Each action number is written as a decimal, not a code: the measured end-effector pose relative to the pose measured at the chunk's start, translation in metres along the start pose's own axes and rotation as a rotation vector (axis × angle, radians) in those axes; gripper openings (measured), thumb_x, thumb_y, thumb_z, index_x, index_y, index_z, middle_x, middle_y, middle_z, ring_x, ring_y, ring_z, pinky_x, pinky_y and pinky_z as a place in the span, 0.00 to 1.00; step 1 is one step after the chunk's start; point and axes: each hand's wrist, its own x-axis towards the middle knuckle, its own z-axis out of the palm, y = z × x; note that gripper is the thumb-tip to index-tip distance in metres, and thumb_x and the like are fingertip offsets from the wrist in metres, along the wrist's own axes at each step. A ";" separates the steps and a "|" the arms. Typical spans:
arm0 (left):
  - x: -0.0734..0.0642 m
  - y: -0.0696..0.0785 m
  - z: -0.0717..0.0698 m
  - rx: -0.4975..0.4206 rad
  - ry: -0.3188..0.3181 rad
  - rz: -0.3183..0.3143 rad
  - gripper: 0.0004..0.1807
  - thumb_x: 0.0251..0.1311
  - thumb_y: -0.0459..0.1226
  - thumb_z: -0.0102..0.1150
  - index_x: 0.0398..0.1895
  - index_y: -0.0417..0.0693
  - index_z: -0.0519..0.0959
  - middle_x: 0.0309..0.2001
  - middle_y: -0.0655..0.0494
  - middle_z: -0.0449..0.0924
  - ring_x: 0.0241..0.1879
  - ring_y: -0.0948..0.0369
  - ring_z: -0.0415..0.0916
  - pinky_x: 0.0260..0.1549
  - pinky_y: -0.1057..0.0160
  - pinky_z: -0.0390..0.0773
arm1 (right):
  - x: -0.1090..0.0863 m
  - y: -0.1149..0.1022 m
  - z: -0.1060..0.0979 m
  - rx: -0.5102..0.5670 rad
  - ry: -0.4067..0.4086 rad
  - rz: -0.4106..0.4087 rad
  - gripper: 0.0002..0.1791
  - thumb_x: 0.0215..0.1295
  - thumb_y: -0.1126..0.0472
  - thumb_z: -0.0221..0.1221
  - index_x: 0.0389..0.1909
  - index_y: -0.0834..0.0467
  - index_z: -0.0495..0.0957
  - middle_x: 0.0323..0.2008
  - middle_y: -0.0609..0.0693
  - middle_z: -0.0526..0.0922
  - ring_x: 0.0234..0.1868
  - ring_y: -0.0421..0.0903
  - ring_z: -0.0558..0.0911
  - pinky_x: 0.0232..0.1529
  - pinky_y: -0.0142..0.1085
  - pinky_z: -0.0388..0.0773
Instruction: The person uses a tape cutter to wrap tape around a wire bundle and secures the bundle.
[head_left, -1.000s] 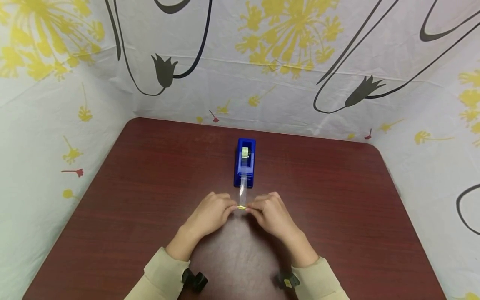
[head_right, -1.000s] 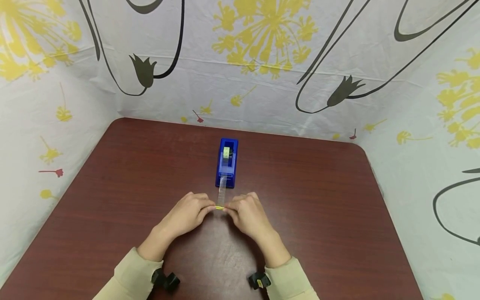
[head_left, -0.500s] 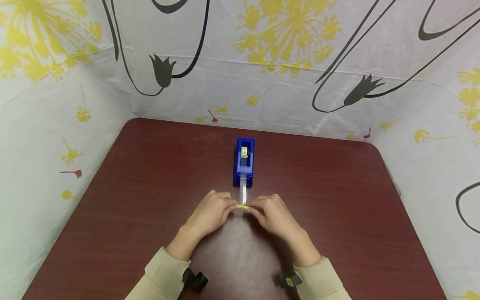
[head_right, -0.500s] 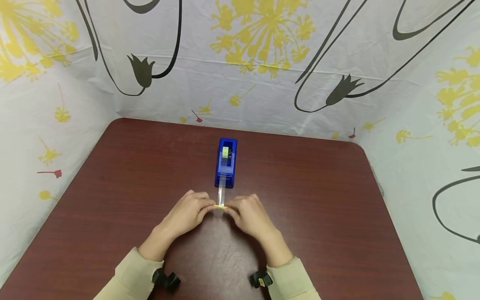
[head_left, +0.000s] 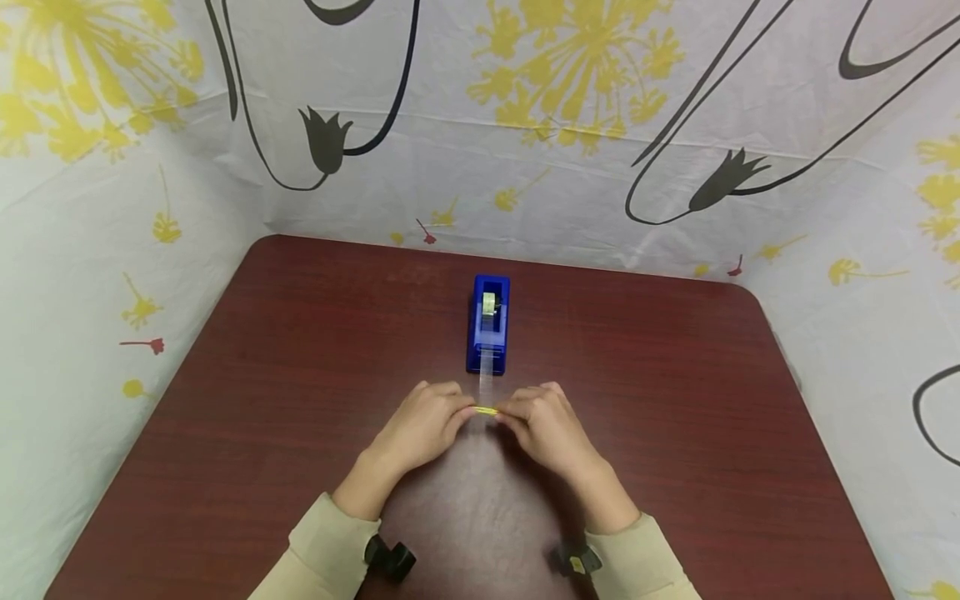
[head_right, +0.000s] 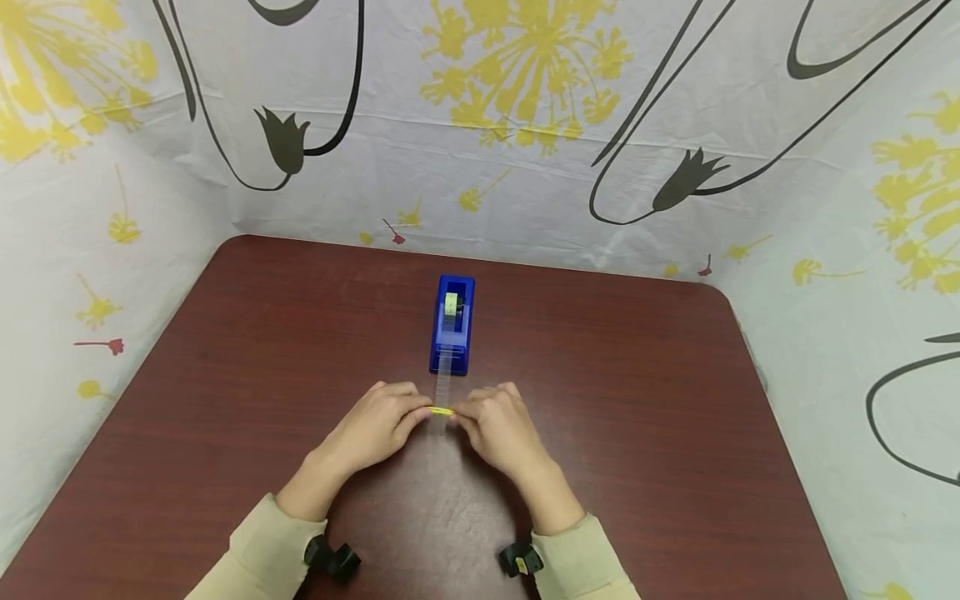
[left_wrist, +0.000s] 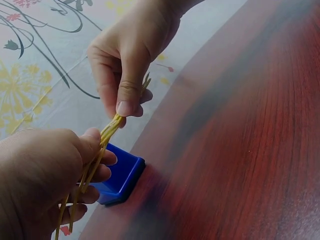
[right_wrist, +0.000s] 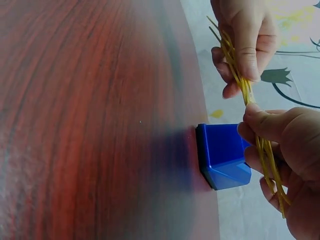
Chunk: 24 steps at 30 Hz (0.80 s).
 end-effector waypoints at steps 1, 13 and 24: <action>0.000 0.000 0.000 -0.006 -0.010 -0.009 0.08 0.72 0.40 0.59 0.41 0.51 0.88 0.31 0.64 0.78 0.29 0.66 0.72 0.32 0.63 0.67 | 0.000 0.000 0.000 -0.005 0.002 -0.001 0.04 0.57 0.64 0.73 0.34 0.54 0.90 0.28 0.43 0.87 0.30 0.39 0.85 0.41 0.43 0.73; 0.003 -0.002 0.004 0.034 -0.024 0.021 0.07 0.70 0.39 0.61 0.39 0.52 0.88 0.29 0.65 0.80 0.29 0.66 0.76 0.35 0.61 0.69 | 0.000 -0.003 -0.001 -0.032 -0.051 0.050 0.05 0.58 0.63 0.73 0.35 0.52 0.90 0.30 0.42 0.88 0.32 0.39 0.85 0.43 0.43 0.71; 0.002 -0.005 0.006 0.023 0.043 0.064 0.04 0.67 0.37 0.64 0.37 0.52 0.88 0.27 0.64 0.78 0.27 0.65 0.75 0.34 0.61 0.70 | 0.005 -0.006 -0.005 -0.070 -0.129 0.064 0.03 0.60 0.60 0.71 0.35 0.52 0.89 0.30 0.42 0.88 0.31 0.40 0.85 0.42 0.42 0.69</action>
